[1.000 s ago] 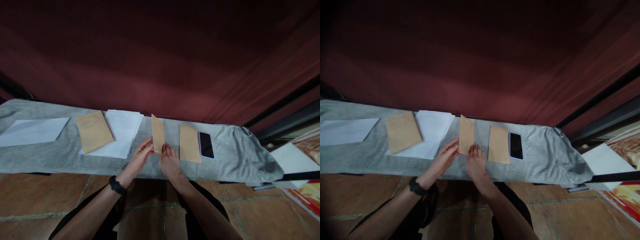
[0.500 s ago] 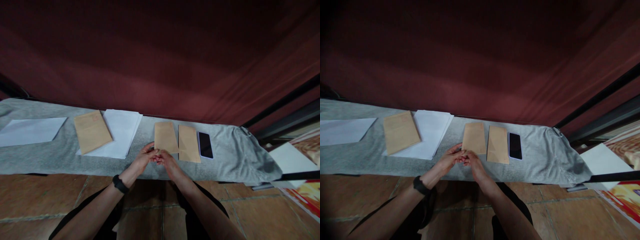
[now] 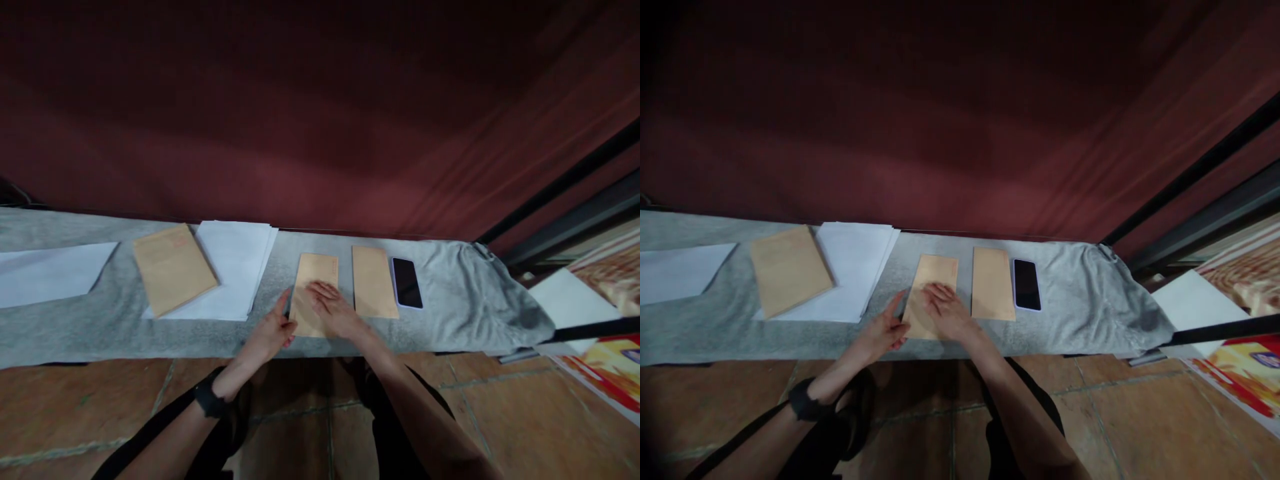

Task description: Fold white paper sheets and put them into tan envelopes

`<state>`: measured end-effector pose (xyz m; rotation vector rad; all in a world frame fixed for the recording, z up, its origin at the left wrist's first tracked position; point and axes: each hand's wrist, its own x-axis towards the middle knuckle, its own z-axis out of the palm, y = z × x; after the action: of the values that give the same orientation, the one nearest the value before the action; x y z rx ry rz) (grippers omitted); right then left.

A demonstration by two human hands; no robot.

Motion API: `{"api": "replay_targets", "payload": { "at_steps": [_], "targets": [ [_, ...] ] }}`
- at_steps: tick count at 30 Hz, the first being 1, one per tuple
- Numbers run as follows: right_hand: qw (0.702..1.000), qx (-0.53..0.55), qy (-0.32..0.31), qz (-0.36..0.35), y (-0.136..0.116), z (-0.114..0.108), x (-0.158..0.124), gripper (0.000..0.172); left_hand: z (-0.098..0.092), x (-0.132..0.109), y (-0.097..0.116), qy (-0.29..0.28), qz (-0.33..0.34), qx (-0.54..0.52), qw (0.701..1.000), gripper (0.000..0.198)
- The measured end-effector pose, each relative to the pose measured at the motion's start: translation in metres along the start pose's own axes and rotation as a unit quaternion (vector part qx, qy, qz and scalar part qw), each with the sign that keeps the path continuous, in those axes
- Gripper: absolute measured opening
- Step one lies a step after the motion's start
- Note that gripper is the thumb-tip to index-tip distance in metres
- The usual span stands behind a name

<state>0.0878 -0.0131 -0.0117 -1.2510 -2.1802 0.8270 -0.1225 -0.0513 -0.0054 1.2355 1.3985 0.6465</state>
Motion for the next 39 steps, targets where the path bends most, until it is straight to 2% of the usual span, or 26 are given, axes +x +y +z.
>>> {"api": "replay_targets", "payload": {
  "at_steps": [2,5,7,11,15,18,25,39],
  "targets": [
    [0.993,-0.114,-0.034,-0.012,0.005,0.009,0.007,0.046,0.001,0.0,0.001,0.002,0.013,0.043,0.999,0.088],
    [0.979,-0.201,-0.022,0.006,0.013,0.015,0.02,0.049,0.002,0.003,-0.001,-0.014,0.006,0.071,0.997,0.067],
    [0.975,-0.222,-0.005,0.023,0.019,0.013,0.031,0.051,0.001,0.007,-0.004,-0.027,-0.005,0.068,0.997,0.06],
    [0.967,-0.24,0.036,0.078,0.03,0.007,0.051,0.058,0.001,0.009,-0.007,-0.037,-0.008,0.077,0.996,0.06],
    [0.955,-0.259,0.057,0.132,0.036,0.005,0.064,0.06,-0.001,0.007,-0.001,-0.052,0.002,0.135,0.989,0.057],
    [0.949,-0.274,0.063,0.142,0.038,0.005,0.068,0.062,-0.002,0.006,0.005,-0.068,-0.006,0.161,0.985,0.057],
    [0.953,-0.292,0.028,0.07,0.034,0.007,0.054,0.064,-0.003,0.004,0.016,-0.095,-0.024,0.172,0.98,0.057],
    [0.961,-0.274,-0.014,-0.03,0.024,0.023,0.012,0.068,-0.005,0.003,0.016,-0.087,0.005,0.194,0.977,0.054]
  ]
}}
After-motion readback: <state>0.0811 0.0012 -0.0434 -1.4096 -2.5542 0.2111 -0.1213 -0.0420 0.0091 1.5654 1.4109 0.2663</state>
